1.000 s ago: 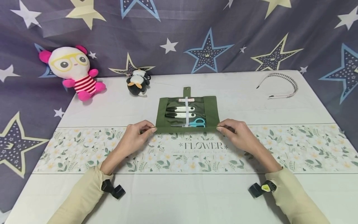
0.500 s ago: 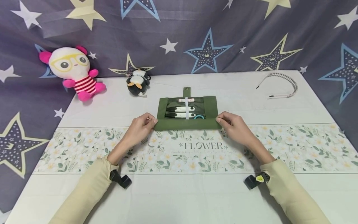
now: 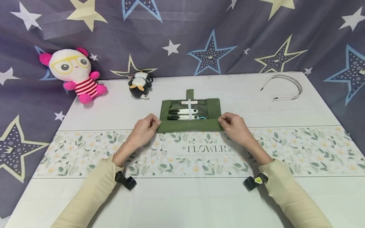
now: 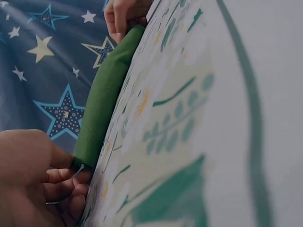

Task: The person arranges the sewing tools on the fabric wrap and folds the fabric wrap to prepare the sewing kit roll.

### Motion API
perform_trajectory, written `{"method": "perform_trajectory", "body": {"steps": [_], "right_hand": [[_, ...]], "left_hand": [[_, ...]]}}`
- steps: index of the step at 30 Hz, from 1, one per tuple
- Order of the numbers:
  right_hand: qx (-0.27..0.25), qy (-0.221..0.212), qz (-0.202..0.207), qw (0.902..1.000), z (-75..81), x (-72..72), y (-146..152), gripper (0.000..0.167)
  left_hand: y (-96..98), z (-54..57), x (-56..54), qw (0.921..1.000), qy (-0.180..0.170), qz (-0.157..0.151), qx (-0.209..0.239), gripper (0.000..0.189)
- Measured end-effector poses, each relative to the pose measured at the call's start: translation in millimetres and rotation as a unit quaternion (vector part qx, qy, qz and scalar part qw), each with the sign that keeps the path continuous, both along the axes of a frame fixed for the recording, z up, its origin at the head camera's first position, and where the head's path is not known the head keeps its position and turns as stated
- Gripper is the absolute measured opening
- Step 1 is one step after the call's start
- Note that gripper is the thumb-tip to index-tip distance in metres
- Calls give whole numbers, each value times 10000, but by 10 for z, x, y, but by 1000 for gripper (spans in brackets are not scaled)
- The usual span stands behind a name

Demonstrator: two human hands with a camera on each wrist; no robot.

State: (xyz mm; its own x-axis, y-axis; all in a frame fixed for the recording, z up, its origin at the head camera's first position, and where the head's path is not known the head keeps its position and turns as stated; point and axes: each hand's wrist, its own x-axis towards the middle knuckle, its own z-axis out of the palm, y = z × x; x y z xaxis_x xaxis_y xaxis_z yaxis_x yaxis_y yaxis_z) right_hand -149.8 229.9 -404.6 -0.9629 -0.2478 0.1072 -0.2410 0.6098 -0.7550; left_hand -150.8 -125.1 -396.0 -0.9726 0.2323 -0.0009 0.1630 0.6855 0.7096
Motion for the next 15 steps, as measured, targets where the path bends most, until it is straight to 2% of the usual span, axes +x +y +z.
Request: {"method": "perform_trajectory", "body": {"steps": [5,9,12,15], "right_hand": [[-31,-15,-35,10000,1,-6,-35,20],[51,-69,-198,9998,4,-2,-51,20],[55,-113,-254,9996,-2,5,-61,20],[-5,-50,-273,9996,10,18,-61,19]], "left_hand": [[-47,-37,6,9993,329,-169,-53,16],[-73,-60,38,9951,758,-586,-228,30],[-84,-68,78,9854,1177,-1073,-602,42],[-70,-64,87,9697,1610,-1534,-1010,45]]}}
